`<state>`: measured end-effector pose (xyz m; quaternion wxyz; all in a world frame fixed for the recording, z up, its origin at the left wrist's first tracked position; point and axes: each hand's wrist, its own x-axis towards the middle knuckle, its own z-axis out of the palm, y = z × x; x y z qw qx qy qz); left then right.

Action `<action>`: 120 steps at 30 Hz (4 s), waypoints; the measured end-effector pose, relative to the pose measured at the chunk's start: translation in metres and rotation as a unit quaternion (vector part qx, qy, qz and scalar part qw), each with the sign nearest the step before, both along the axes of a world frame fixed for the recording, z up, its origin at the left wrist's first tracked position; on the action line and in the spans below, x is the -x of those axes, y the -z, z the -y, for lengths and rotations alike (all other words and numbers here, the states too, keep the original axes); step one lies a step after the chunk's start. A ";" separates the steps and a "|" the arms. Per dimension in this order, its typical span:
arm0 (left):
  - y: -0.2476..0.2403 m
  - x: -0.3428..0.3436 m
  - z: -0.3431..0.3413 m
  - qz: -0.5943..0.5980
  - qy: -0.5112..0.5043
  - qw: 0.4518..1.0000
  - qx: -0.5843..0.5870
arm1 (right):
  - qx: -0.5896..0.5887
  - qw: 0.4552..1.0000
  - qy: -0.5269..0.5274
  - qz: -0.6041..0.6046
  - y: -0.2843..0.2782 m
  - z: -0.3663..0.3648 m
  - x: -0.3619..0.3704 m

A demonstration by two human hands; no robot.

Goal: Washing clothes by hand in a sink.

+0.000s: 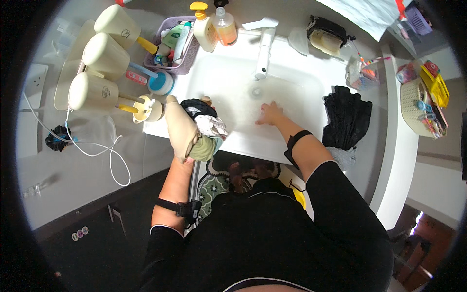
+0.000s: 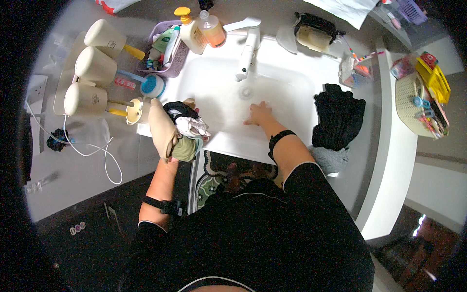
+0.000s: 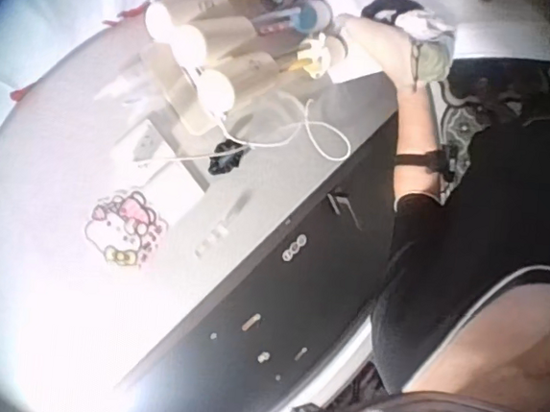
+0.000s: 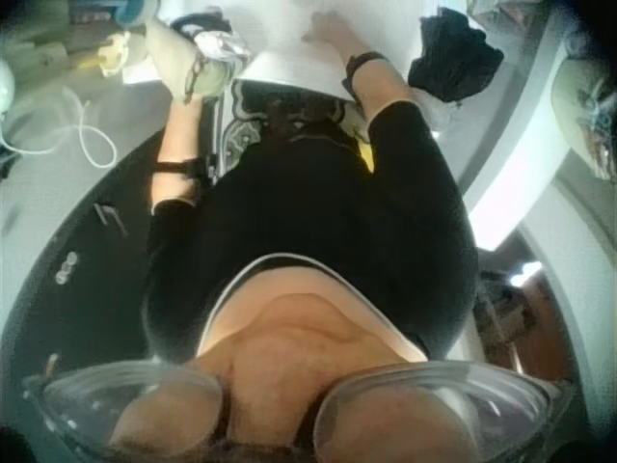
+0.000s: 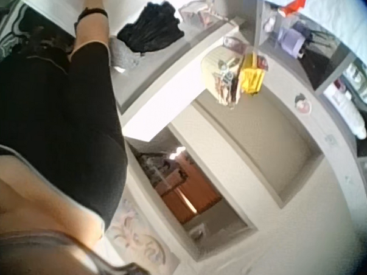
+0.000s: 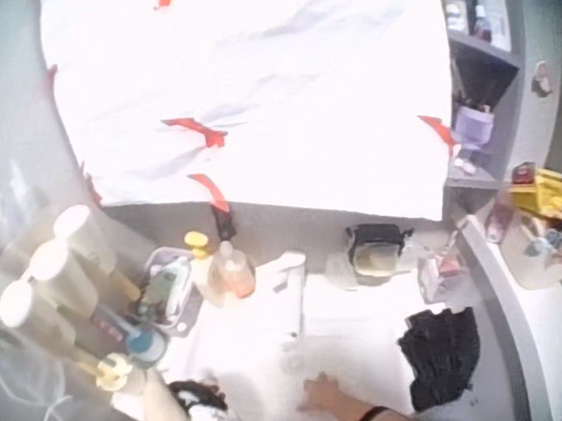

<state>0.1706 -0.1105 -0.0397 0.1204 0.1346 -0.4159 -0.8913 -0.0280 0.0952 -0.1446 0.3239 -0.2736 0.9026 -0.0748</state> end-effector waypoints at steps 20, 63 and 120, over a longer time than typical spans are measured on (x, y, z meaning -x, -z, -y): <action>0.000 0.024 -0.061 -0.004 -0.022 0.951 -0.310 | 0.508 0.691 0.354 0.372 -0.093 0.003 -0.001; -0.010 0.016 -0.044 0.047 0.023 0.975 -0.214 | 0.584 0.769 0.259 -0.033 -0.144 0.019 0.051; -0.034 -0.004 -0.035 0.015 -0.042 0.972 -0.230 | 0.404 0.832 -0.027 -0.378 -0.172 0.045 0.092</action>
